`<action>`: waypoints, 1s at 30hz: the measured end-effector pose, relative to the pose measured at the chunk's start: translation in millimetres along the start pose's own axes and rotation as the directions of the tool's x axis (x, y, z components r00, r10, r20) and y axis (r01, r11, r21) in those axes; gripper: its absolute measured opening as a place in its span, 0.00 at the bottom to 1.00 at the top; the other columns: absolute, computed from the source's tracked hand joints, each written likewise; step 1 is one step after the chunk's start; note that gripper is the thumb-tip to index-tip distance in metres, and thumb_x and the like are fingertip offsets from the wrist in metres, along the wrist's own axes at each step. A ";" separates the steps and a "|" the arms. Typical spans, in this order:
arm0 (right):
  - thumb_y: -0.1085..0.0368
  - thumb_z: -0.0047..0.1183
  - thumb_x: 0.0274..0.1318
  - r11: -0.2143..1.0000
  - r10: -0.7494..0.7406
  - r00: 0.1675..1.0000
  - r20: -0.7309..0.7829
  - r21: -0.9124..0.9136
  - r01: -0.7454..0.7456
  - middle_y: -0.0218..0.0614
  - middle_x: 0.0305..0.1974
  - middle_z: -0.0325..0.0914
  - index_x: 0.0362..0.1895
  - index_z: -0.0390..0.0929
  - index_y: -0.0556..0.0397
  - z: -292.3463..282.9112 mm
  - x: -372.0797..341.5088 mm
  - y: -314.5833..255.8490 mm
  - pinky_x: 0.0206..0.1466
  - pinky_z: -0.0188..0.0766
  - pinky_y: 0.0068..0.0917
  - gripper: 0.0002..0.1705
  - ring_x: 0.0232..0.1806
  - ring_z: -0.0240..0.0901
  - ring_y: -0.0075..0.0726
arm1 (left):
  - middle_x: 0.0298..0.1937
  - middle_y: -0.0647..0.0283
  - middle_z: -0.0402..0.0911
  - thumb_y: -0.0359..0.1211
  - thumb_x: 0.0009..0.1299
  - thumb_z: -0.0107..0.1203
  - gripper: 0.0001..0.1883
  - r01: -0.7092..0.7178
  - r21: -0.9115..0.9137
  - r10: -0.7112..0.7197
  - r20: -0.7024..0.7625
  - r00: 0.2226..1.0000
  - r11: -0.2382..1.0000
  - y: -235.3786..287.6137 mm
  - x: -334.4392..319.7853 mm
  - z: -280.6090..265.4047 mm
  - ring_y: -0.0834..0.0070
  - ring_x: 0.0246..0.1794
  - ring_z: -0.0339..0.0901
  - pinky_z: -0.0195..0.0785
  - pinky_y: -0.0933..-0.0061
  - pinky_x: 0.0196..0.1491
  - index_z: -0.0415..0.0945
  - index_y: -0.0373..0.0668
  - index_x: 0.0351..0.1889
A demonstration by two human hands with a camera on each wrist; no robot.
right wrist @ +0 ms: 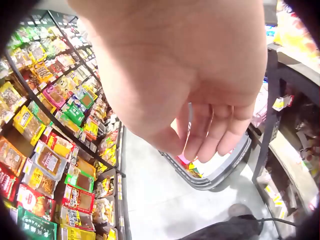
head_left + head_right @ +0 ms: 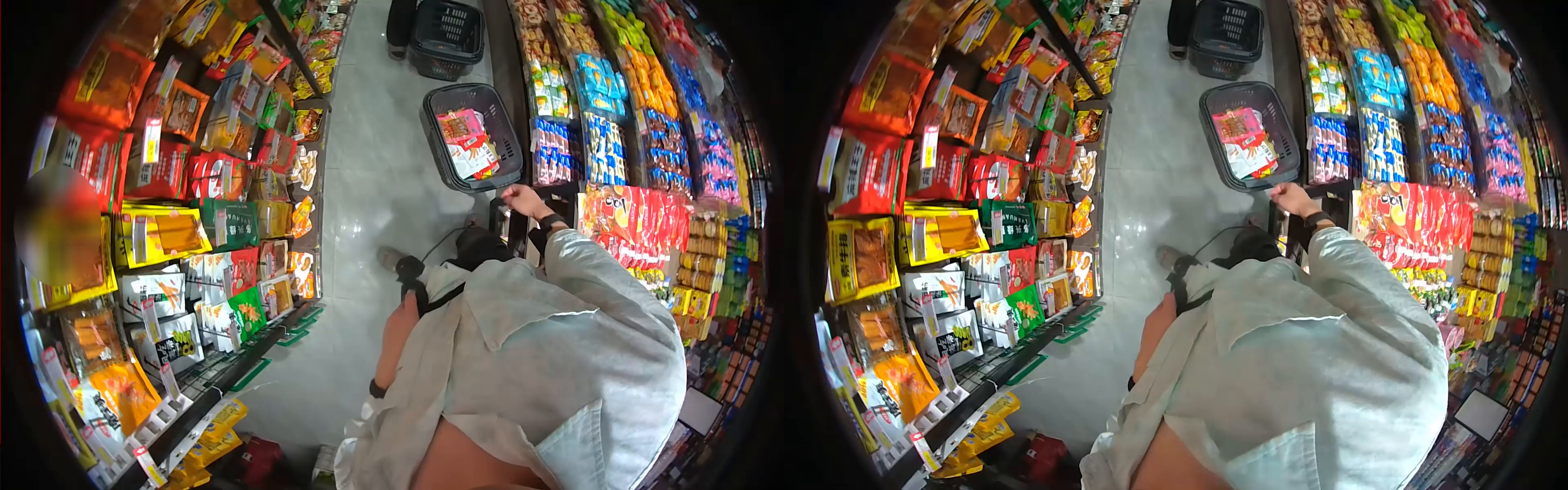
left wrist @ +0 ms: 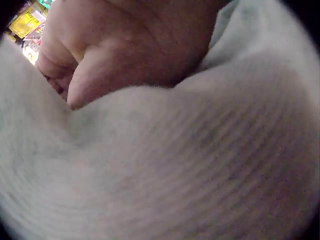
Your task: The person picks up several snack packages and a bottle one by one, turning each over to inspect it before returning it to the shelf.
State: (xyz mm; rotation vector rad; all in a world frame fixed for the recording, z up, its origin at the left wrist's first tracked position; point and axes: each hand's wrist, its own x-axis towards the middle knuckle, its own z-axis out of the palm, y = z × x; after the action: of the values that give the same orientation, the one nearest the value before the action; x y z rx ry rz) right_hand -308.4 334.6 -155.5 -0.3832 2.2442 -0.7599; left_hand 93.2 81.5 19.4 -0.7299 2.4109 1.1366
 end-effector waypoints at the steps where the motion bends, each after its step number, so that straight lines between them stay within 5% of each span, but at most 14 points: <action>1: 0.63 0.58 0.57 0.999 -0.026 1.000 -0.011 -0.028 0.026 0.31 0.32 0.82 0.41 0.82 0.54 -2.7 -2.7 -19.7 0.41 0.74 0.26 0.10 0.33 0.77 0.25 | 0.42 0.39 0.80 0.35 0.73 0.46 0.18 -0.035 0.018 0.035 0.021 0.999 0.999 10.0 9.2 -4.3 0.37 0.42 0.78 0.70 0.45 0.41 0.63 0.39 0.58; 8: 0.62 0.58 0.57 0.940 -0.339 0.937 0.085 0.061 0.335 0.37 0.37 0.84 0.44 0.82 0.54 -31.0 31.3 -2.7 0.47 0.76 0.32 0.13 0.40 0.81 0.33 | 0.46 0.42 0.79 0.26 0.67 0.49 0.16 -0.213 0.024 0.211 0.070 0.975 0.977 84.6 66.7 1.9 0.41 0.46 0.76 0.70 0.48 0.43 0.68 0.39 0.54; 10: 0.62 0.58 0.57 0.961 -0.237 0.971 0.021 0.150 0.231 0.37 0.37 0.84 0.45 0.82 0.54 -39.2 44.0 15.8 0.47 0.76 0.32 0.13 0.40 0.81 0.33 | 0.47 0.44 0.79 0.25 0.65 0.52 0.18 -0.203 0.025 0.195 0.186 0.963 0.979 98.3 80.4 4.1 0.47 0.48 0.78 0.71 0.54 0.46 0.69 0.38 0.54; 13: 0.61 0.58 0.57 0.968 -0.048 0.999 0.022 0.249 0.041 0.35 0.35 0.83 0.45 0.82 0.52 -50.0 57.6 34.9 0.44 0.76 0.31 0.13 0.38 0.80 0.30 | 0.45 0.53 0.81 0.28 0.67 0.55 0.18 0.026 -0.188 0.067 0.471 0.880 0.982 118.5 103.8 -3.7 0.60 0.45 0.81 0.73 0.63 0.48 0.70 0.39 0.55; 14: 0.61 0.58 0.57 0.966 -0.035 0.999 0.028 0.257 0.027 0.34 0.34 0.83 0.45 0.82 0.52 -53.5 62.3 39.4 0.42 0.76 0.30 0.13 0.38 0.80 0.28 | 0.42 0.61 0.81 0.32 0.69 0.58 0.18 0.188 -0.359 0.003 0.470 0.883 0.914 126.5 110.6 -5.0 0.74 0.43 0.79 0.72 0.71 0.49 0.71 0.38 0.56; 18: 0.63 0.58 0.56 0.919 -0.059 0.994 0.096 0.395 0.017 0.31 0.33 0.82 0.44 0.83 0.53 -39.5 96.0 64.6 0.39 0.74 0.27 0.12 0.34 0.79 0.25 | 0.40 0.60 0.82 0.35 0.72 0.55 0.17 0.344 -0.652 -0.272 0.213 0.938 0.676 115.2 164.5 2.6 0.77 0.40 0.80 0.72 0.75 0.47 0.72 0.37 0.55; 22: 0.63 0.59 0.55 0.899 -0.182 0.982 0.058 0.413 0.143 0.31 0.32 0.82 0.44 0.83 0.54 -26.8 121.2 77.6 0.40 0.74 0.26 0.13 0.33 0.77 0.24 | 0.41 0.61 0.82 0.38 0.73 0.54 0.16 0.465 -0.616 -0.419 0.230 0.878 0.636 68.2 241.4 25.8 0.76 0.40 0.80 0.72 0.75 0.46 0.74 0.39 0.54; 27: 0.60 0.58 0.56 0.907 0.175 0.979 0.105 0.370 -0.202 0.38 0.34 0.84 0.41 0.83 0.54 -31.1 147.5 79.1 0.43 0.75 0.30 0.13 0.37 0.81 0.35 | 0.45 0.60 0.82 0.45 0.71 0.58 0.22 0.578 -0.288 -0.435 0.431 0.790 0.764 -1.0 375.9 65.2 0.74 0.40 0.80 0.71 0.74 0.46 0.73 0.43 0.57; 30: 0.58 0.57 0.61 0.824 0.311 0.947 0.080 0.473 -0.311 0.29 0.31 0.81 0.43 0.81 0.55 -22.4 174.2 106.8 0.36 0.73 0.23 0.14 0.31 0.76 0.22 | 0.49 0.52 0.83 0.47 0.65 0.65 0.31 0.515 -0.023 -0.442 0.482 0.756 0.857 -44.7 463.2 93.5 0.64 0.47 0.82 0.76 0.70 0.47 0.74 0.35 0.59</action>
State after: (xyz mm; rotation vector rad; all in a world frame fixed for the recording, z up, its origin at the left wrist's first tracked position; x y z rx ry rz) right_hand -450.2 344.8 -304.1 0.2235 1.9552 -1.0940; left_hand -237.7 -4.3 -309.8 -0.9365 1.6183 1.1229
